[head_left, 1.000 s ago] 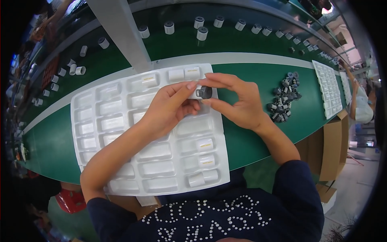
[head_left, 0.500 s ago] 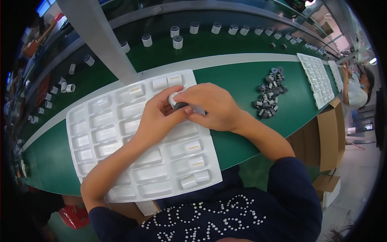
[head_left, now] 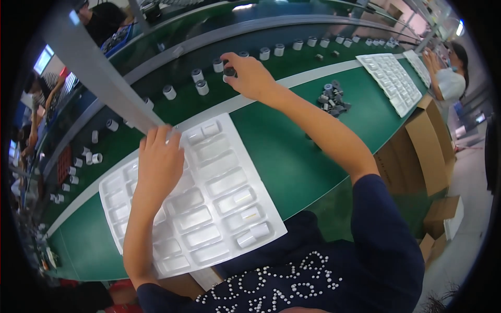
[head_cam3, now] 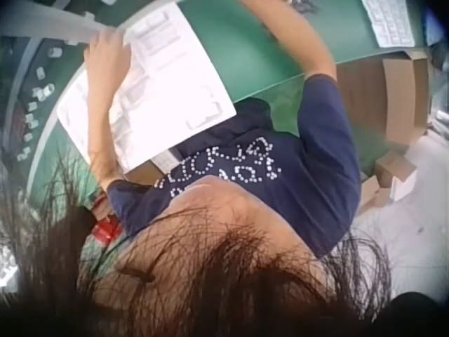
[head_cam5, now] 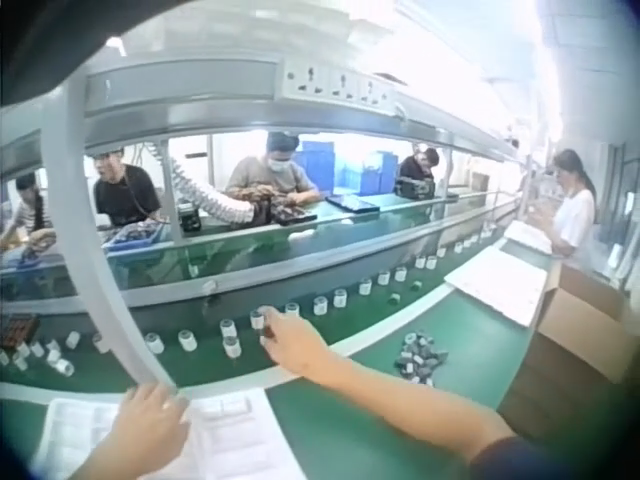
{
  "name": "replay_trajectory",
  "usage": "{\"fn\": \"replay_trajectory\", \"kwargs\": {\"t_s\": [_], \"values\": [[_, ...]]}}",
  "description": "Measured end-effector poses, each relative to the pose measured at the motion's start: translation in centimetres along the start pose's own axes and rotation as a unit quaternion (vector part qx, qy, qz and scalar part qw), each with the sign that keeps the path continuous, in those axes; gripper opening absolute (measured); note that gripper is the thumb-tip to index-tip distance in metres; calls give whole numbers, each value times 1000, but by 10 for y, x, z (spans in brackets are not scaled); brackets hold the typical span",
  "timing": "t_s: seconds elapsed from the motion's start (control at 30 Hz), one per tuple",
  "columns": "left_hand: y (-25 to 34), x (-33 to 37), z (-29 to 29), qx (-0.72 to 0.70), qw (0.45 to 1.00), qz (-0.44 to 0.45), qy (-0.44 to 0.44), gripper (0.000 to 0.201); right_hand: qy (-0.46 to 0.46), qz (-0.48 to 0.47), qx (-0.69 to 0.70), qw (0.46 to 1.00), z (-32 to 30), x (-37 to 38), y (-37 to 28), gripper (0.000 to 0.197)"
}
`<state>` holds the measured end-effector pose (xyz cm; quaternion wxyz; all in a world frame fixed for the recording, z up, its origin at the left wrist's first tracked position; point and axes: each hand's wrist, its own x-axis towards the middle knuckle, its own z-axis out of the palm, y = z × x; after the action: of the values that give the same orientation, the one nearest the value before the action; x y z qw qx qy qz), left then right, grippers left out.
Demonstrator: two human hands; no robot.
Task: The person assembles small components by hand, inserting metal components into white plastic shells and placing the assembled items into a divided white tray.
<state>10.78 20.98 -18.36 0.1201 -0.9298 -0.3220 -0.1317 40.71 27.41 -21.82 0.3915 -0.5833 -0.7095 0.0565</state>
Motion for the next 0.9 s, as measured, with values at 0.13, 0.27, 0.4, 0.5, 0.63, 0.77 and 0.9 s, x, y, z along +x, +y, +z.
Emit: {"fn": "replay_trajectory", "kwargs": {"t_s": [0.13,0.27,0.4,0.5,0.63,0.77,0.9], "values": [[12,-13,15,-52,976,-142,-157,26,-49,0,-122,991,17,7,37,59],[3,-21,19,-48,985,-121,-111,23,-97,-16,14,995,0,7,41,66],[-6,-11,1,-115,981,-133,-87,29,68,-24,-32,997,-35,20,89,48],[7,-5,-13,-405,909,-83,-46,36,147,4,-122,982,-66,14,153,41],[35,2,23,-803,558,-89,-188,39,110,128,-396,903,-92,-6,257,33],[35,0,42,-855,446,-200,-175,38,-9,151,-279,948,-99,-14,262,32],[35,3,53,-887,360,-268,-107,35,97,213,-64,970,-102,-13,221,31]]}}
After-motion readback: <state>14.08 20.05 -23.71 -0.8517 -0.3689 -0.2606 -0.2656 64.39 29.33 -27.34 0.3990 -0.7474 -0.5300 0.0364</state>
